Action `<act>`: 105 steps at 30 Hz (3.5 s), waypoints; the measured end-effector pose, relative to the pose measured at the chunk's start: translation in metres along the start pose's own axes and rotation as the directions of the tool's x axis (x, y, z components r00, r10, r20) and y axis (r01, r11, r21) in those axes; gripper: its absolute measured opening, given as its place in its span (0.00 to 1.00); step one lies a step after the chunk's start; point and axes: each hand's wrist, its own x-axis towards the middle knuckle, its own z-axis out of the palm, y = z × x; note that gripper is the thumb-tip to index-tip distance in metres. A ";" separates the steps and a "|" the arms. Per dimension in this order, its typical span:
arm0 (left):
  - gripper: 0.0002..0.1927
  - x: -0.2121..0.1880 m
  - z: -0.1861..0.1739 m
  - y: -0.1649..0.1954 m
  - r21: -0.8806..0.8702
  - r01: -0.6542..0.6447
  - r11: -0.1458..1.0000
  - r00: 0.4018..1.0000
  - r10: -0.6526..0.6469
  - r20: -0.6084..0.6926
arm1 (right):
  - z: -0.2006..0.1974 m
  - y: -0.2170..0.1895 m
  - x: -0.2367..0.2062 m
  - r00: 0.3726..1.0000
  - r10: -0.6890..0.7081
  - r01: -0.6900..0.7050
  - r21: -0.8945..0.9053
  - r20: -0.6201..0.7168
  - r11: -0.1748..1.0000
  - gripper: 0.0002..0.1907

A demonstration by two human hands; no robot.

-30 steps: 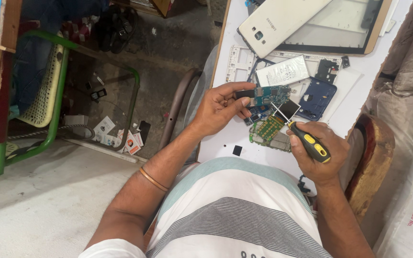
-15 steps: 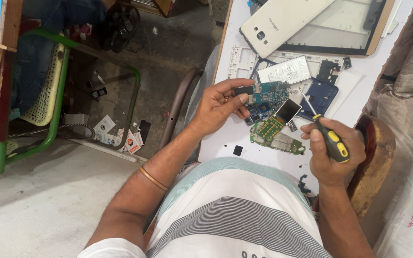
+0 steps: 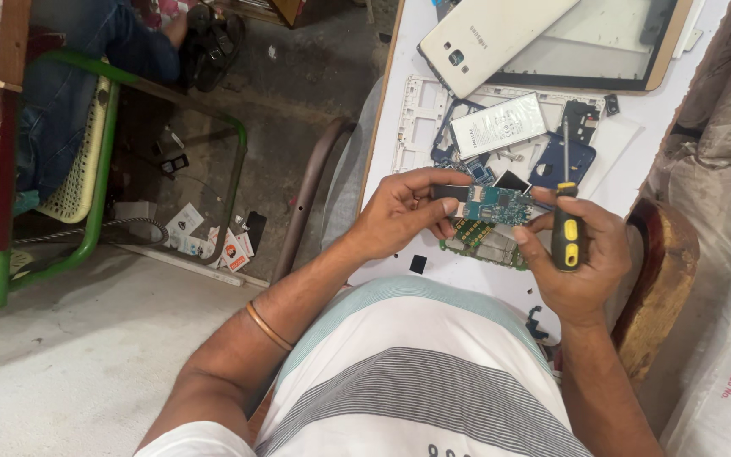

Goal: The person sits at a workbench repairing a disassembled smartphone, using a screwdriver to work on the phone's motherboard and small internal components. They lift and reposition the board, handle the battery and mid-frame, and manipulate the phone chassis while continuing the repair.

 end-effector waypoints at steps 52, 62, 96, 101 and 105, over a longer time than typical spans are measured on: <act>0.24 0.020 -0.011 -0.019 -0.191 0.017 0.981 0.991 0.008 0.133 | 0.023 0.094 0.026 0.994 -0.102 0.104 -0.060 0.038 0.993 0.25; 0.19 0.016 -0.001 -0.015 -0.067 0.032 0.997 0.994 -0.024 0.108 | 0.012 0.088 0.000 0.998 -0.061 0.062 -0.210 0.011 0.976 0.24; 0.23 0.025 -0.012 0.003 -0.083 -0.140 0.987 0.973 0.122 -0.195 | 0.003 -0.022 -0.008 0.997 -0.053 0.063 -0.170 0.063 0.984 0.18; 0.22 0.023 -0.009 0.005 -0.049 -0.124 0.991 0.977 0.113 -0.183 | 0.002 -0.024 -0.007 0.993 -0.089 0.104 -0.234 0.071 0.967 0.18; 0.22 0.022 -0.007 0.006 -0.033 -0.125 0.992 0.977 0.117 -0.179 | 0.002 -0.024 -0.007 0.996 -0.077 0.087 -0.213 0.054 0.973 0.18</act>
